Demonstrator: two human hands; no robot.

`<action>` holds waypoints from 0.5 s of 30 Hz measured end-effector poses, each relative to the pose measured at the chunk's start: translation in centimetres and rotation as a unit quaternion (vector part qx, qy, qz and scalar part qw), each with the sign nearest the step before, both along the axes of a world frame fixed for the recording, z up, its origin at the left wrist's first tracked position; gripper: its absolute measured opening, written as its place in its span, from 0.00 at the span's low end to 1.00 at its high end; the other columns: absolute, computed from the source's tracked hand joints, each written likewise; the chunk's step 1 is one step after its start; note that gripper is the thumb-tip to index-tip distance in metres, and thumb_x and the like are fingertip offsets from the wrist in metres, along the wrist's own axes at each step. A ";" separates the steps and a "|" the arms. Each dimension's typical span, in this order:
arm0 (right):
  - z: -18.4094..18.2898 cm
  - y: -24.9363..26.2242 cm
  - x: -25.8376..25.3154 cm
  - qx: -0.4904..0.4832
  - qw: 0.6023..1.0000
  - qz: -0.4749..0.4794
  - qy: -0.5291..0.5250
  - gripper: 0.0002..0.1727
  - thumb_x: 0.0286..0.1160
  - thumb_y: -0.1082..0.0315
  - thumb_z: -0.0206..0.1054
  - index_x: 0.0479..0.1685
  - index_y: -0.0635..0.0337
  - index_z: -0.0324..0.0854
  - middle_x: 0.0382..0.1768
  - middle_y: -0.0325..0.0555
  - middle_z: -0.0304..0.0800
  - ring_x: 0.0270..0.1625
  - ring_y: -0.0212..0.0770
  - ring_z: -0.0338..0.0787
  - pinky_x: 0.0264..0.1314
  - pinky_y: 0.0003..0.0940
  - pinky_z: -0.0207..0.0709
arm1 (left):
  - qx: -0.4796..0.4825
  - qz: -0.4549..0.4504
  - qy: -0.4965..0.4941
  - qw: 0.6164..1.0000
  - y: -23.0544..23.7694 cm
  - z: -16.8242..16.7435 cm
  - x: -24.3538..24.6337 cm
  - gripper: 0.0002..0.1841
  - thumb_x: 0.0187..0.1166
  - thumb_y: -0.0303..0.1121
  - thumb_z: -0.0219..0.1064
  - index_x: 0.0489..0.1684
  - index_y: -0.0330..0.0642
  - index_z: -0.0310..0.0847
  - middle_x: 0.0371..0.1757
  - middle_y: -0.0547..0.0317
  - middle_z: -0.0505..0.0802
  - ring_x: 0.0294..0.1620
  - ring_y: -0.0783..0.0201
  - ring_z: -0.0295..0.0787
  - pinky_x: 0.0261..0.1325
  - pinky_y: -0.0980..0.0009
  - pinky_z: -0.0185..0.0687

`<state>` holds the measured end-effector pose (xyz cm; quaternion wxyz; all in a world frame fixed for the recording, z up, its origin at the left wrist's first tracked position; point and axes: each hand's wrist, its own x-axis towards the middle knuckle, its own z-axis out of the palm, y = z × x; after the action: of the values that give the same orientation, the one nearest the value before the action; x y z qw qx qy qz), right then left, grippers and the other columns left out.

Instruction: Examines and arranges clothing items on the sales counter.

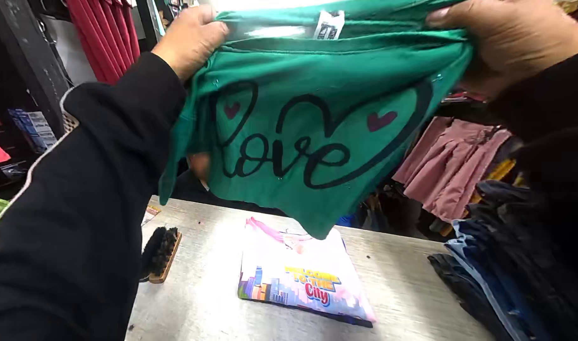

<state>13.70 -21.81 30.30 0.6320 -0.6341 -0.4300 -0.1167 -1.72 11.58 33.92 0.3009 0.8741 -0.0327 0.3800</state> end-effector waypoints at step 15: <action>1.2 -6.5 0.2 -0.231 0.950 -0.179 -0.112 0.11 0.81 0.54 0.67 0.34 0.47 0.88 0.20 0.28 0.88 0.18 0.19 0.82 0.18 0.20 0.77 | 0.045 -0.019 0.002 0.999 4.9 -0.9 -4.3 0.09 0.76 0.30 0.74 0.49 0.41 0.86 0.39 0.67 0.92 0.35 0.79 0.88 0.42 0.78 0.86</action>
<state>13.93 -28.27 31.51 0.3847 -0.8122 -0.3925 -0.1956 -6.02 16.45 32.98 0.2689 0.8866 -0.0658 0.3705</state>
